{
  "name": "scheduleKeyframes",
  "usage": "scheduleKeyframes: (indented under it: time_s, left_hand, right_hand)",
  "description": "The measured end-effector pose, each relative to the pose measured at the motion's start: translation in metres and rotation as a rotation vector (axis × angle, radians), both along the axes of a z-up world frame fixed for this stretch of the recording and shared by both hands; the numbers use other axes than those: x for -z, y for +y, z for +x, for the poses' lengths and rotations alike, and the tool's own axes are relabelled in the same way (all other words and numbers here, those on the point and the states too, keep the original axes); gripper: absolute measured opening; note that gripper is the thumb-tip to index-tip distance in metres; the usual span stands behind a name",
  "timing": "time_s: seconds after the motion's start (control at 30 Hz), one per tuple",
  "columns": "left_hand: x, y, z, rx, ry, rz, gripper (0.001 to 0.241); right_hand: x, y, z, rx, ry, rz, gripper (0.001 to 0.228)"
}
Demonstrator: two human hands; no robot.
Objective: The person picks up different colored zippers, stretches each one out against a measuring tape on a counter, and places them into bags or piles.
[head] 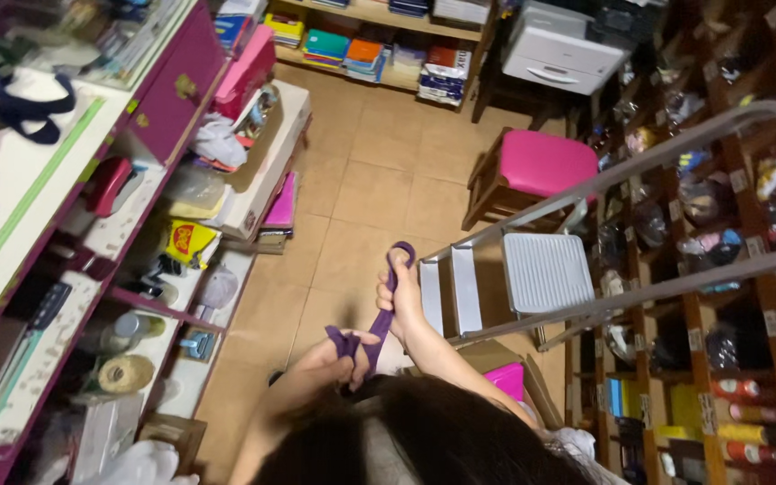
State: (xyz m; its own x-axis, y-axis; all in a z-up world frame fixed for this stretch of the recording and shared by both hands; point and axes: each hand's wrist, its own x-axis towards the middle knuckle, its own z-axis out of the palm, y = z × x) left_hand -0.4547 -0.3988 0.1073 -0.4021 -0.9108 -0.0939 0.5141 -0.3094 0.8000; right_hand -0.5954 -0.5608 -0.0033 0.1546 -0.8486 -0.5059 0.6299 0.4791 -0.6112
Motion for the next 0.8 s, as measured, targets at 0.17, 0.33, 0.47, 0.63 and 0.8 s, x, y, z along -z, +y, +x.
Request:
scheduleKeyframes:
  time_s: [0.17, 0.33, 0.47, 0.63, 0.8]
  left_hand:
    - [0.06, 0.013, 0.029, -0.374, 0.132, 0.15, 0.021]
    - [0.072, 0.032, 0.079, -0.884, -0.433, -0.035, 0.034]
    - [0.015, 0.077, 0.109, -1.014, -0.628, 0.306, 0.033]
    - [0.038, 0.152, 0.178, -1.408, -0.58, 0.306, 0.031]
    - [0.042, 0.263, 0.242, -1.558, -0.8, 0.347, 0.02]
  right_hand:
    - [-0.007, 0.032, 0.043, -0.264, -0.016, -0.153, 0.058]
    - [-0.025, 0.083, 0.096, -0.475, 0.268, -0.639, 0.045]
    - [-0.019, 0.13, 0.156, -0.609, 0.281, -0.736, 0.029]
    - [-0.009, 0.213, 0.245, -0.943, 0.32, -0.852, 0.019]
    - [-0.022, 0.281, 0.321, -1.337, 0.121, -0.881, 0.019]
